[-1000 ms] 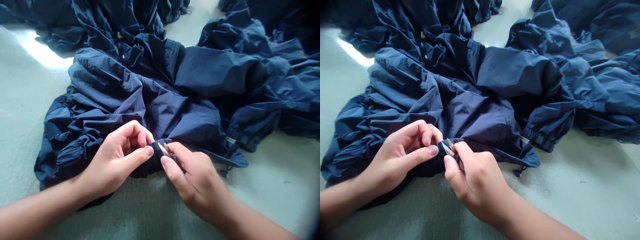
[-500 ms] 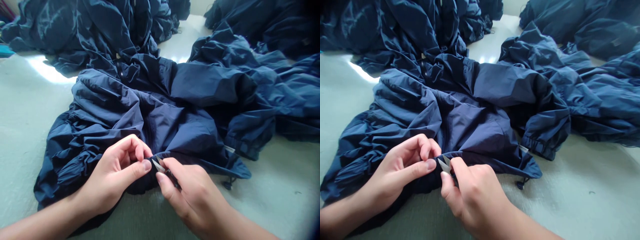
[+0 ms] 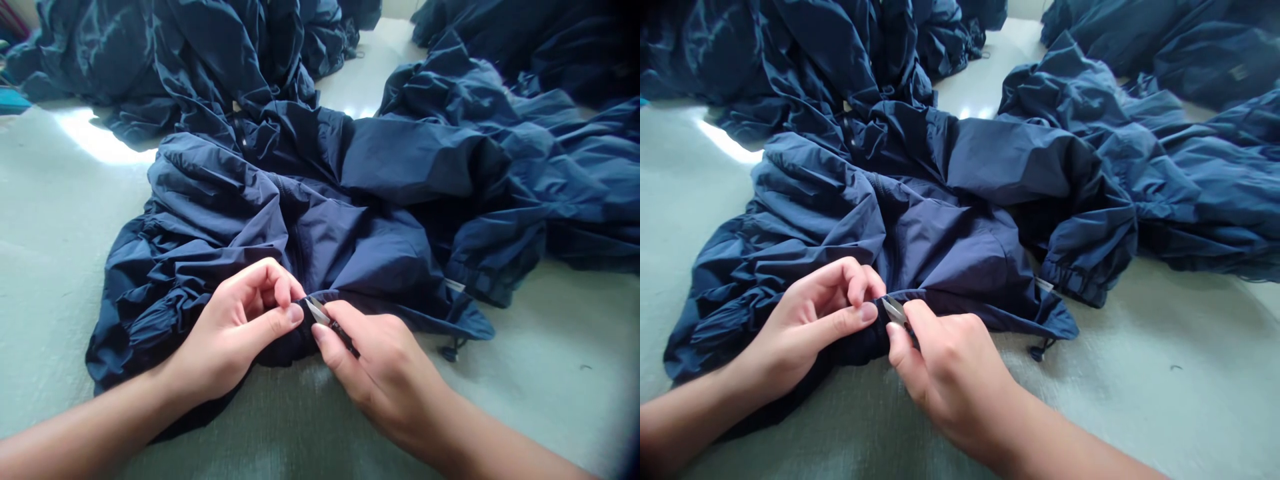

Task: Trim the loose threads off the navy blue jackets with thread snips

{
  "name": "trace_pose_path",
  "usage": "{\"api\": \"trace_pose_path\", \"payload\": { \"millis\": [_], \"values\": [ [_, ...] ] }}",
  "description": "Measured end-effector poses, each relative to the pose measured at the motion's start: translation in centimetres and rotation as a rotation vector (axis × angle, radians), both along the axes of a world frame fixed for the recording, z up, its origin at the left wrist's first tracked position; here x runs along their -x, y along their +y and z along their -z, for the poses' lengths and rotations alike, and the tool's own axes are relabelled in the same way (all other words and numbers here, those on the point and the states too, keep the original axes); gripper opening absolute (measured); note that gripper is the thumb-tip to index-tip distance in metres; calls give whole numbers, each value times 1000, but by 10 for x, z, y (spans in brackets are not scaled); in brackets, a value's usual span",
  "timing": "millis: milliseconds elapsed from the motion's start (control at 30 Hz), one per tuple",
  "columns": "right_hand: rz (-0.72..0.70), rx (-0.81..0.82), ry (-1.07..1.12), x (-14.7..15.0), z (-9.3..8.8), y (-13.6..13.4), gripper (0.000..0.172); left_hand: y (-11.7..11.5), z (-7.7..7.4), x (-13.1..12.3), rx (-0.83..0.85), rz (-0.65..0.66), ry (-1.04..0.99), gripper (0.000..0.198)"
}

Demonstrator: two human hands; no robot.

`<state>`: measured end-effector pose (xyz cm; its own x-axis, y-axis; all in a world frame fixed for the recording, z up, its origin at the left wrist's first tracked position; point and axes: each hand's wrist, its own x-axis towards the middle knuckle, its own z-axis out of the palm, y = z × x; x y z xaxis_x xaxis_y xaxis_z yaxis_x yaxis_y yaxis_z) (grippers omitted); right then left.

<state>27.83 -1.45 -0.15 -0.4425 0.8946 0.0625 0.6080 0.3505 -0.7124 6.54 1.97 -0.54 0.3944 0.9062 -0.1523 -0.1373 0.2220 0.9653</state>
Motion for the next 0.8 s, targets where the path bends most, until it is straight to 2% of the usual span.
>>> {"api": "trace_pose_path", "payload": {
  "millis": [267, 567, 800],
  "values": [
    [3, 27, 28, -1, 2, 1, 24, -1, -1, 1, 2, 5, 5, 26],
    [46, 111, 105, -2, -6, 2, 24, 0, -1, 0, 23, 8, 22, 24],
    [24, 73, 71, -2, -3, 3, 23, -1, -3, 1, 39, 5, 10, 24]
  ]
}}
